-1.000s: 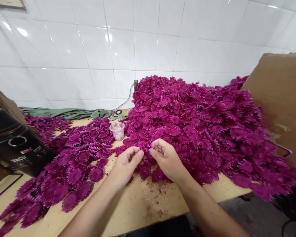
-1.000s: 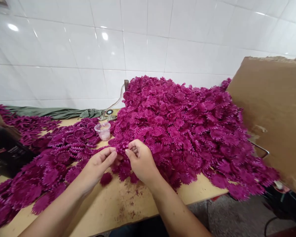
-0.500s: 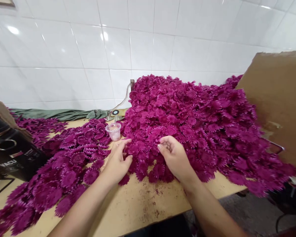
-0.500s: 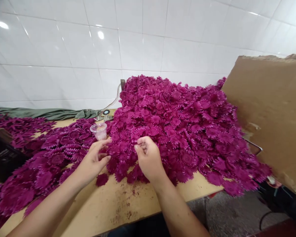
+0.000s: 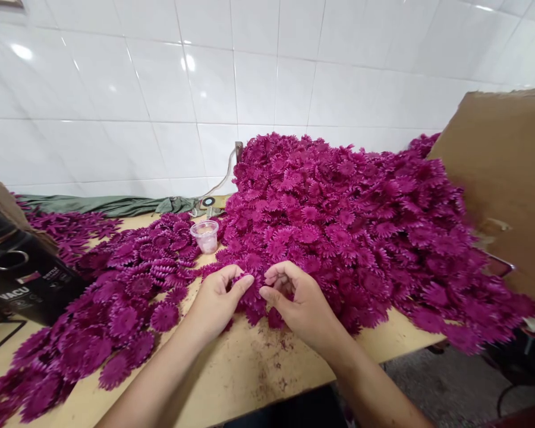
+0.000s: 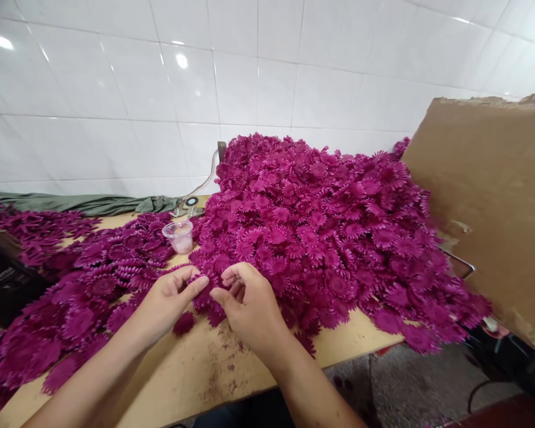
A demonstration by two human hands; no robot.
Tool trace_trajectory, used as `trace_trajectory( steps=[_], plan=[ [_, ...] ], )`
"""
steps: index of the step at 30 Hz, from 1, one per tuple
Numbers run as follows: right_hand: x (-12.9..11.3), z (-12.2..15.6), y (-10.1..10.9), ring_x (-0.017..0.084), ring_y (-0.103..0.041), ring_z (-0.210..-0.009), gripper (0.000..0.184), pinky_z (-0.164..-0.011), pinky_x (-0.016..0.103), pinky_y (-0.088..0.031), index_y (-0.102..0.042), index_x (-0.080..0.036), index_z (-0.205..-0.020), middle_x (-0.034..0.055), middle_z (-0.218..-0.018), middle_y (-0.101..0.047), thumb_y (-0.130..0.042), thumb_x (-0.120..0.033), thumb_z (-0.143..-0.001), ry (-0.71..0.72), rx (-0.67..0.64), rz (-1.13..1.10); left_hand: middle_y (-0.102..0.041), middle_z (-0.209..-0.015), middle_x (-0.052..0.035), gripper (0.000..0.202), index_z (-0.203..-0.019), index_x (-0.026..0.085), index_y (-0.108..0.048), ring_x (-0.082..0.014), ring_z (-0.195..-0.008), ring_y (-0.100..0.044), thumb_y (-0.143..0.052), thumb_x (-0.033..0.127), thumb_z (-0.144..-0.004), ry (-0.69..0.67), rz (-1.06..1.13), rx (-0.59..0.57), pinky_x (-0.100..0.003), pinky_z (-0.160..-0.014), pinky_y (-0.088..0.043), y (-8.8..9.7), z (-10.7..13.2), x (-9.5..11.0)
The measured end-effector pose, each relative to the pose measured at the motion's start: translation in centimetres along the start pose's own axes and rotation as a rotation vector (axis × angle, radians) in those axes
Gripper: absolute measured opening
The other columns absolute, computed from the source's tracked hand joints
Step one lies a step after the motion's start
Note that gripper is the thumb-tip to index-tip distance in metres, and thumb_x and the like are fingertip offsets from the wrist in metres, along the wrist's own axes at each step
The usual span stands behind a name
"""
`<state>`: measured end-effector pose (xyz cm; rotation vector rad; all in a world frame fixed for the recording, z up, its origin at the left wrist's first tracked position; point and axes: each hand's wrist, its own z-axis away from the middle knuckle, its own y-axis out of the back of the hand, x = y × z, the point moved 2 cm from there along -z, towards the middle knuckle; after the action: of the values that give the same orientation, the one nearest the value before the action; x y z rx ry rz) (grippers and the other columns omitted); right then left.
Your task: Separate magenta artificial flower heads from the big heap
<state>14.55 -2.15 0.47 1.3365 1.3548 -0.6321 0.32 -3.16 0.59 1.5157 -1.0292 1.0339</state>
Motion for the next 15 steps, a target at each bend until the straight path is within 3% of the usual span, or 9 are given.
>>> trace_trajectory(
  steps=[6, 9, 12, 15],
  plan=[
    [-0.5, -0.5, -1.8, 0.01, -0.046, -0.057, 0.007, -0.057, 0.023, -0.039, -0.047, -0.018, -0.068, -0.0035, -0.061, -0.049, -0.055, -0.017, -0.07, -0.054, -0.133, -0.118, -0.033, -0.048, 0.0069, 0.043, -0.049, 0.019, -0.04, -0.0082, -0.047, -0.031, -0.056, 0.057, -0.064, 0.064, 0.067, -0.026, -0.022, -0.047, -0.027, -0.3, 0.1, -0.6],
    [-0.3, -0.9, -2.0, 0.009, -0.041, -0.053, 0.007, -0.053, 0.022, -0.036, -0.046, -0.018, -0.065, -0.0052, -0.057, -0.044, -0.052, -0.015, -0.069, -0.047, -0.096, -0.137, -0.035, -0.049, 0.0067, 0.044, -0.053, 0.018, -0.044, -0.0083, -0.048, -0.031, -0.056, 0.059, -0.065, 0.057, 0.13, -0.068, -0.021, -0.047, -0.028, -0.2, 0.5, -0.4],
    [0.4, -2.0, -0.3, 0.01, -0.041, -0.052, 0.007, -0.051, 0.023, -0.035, -0.048, -0.019, -0.066, -0.0044, -0.057, -0.044, -0.047, -0.02, -0.072, -0.009, 0.066, -0.099, -0.046, -0.057, 0.0046, 0.035, -0.06, 0.018, -0.05, -0.0102, -0.054, -0.04, -0.061, 0.051, -0.065, 0.0, 0.138, -0.101, -0.022, -0.055, -0.035, 0.6, 1.0, -0.3],
    [1.4, -3.7, 2.8, 0.012, -0.044, -0.052, 0.007, -0.053, 0.026, -0.038, -0.047, -0.019, -0.069, -0.003, -0.057, -0.045, -0.045, -0.024, -0.073, -0.024, 0.369, -0.031, -0.054, -0.064, 0.0015, 0.03, -0.066, 0.017, -0.054, -0.0129, -0.063, -0.048, -0.061, 0.046, -0.068, -0.025, 0.153, -0.058, -0.026, -0.064, -0.04, 1.9, 1.3, -0.9]
  ],
)
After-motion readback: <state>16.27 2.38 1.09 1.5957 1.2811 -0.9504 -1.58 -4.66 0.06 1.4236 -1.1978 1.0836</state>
